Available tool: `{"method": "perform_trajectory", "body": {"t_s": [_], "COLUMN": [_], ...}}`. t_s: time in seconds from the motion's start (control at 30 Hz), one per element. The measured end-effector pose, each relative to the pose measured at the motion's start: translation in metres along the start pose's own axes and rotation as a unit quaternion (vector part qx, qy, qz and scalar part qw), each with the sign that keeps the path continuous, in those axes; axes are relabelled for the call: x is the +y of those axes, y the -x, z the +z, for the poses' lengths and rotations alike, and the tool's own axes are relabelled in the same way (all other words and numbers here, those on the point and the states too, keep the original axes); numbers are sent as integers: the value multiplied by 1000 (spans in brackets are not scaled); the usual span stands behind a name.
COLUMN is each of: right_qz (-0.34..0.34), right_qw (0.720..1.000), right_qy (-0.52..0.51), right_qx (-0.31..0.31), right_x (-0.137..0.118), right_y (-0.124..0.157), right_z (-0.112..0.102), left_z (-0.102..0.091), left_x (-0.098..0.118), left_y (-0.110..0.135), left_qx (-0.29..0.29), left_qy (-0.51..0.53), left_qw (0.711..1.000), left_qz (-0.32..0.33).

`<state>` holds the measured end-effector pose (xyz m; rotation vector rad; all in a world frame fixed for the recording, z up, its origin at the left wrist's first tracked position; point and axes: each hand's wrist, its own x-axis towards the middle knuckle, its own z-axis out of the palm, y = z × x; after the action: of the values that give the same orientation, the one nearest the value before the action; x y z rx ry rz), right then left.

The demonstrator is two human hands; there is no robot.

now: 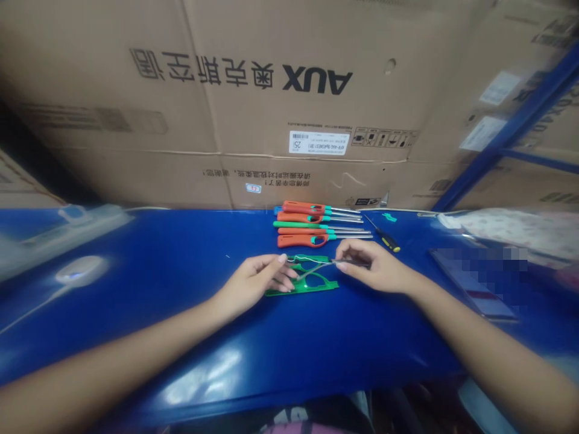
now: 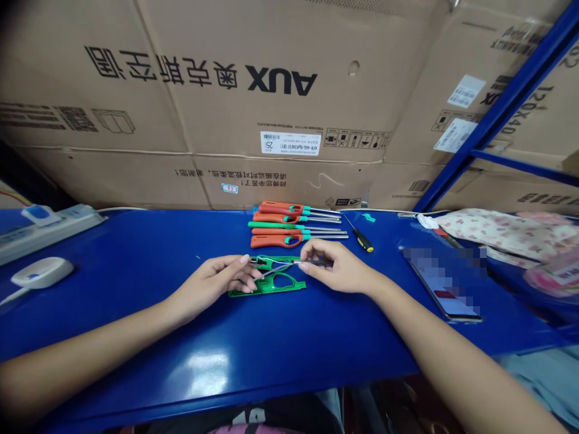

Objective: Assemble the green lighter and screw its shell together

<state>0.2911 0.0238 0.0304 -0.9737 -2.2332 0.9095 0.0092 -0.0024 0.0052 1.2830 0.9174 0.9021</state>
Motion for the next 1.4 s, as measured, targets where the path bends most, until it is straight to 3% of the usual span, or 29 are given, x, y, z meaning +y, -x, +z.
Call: {"method": "perform_trajectory", "body": {"t_s": [0.2, 0.5, 0.8, 1.13, 1.4], "right_qz": [-44, -29, 4, 53, 49], "right_qw": [995, 995, 986, 982, 984], "right_qy": [79, 87, 100, 89, 91], "right_qx": [-42, -40, -135, -156, -144], "right_x": [6, 2, -2, -1, 4], "right_y": [-2, 1, 5, 8, 6], "right_z": [-1, -7, -14, -20, -18], "left_z": [1, 3, 4, 2, -1], "left_x": [3, -3, -3, -13, -13], "left_y": [2, 8, 7, 5, 1], "left_qx": [7, 7, 37, -6, 1], "left_qy": [-57, -199, -360, -439, -441], "left_qw": [998, 973, 894, 841, 841], "left_qz": [31, 115, 264, 316, 313]}}
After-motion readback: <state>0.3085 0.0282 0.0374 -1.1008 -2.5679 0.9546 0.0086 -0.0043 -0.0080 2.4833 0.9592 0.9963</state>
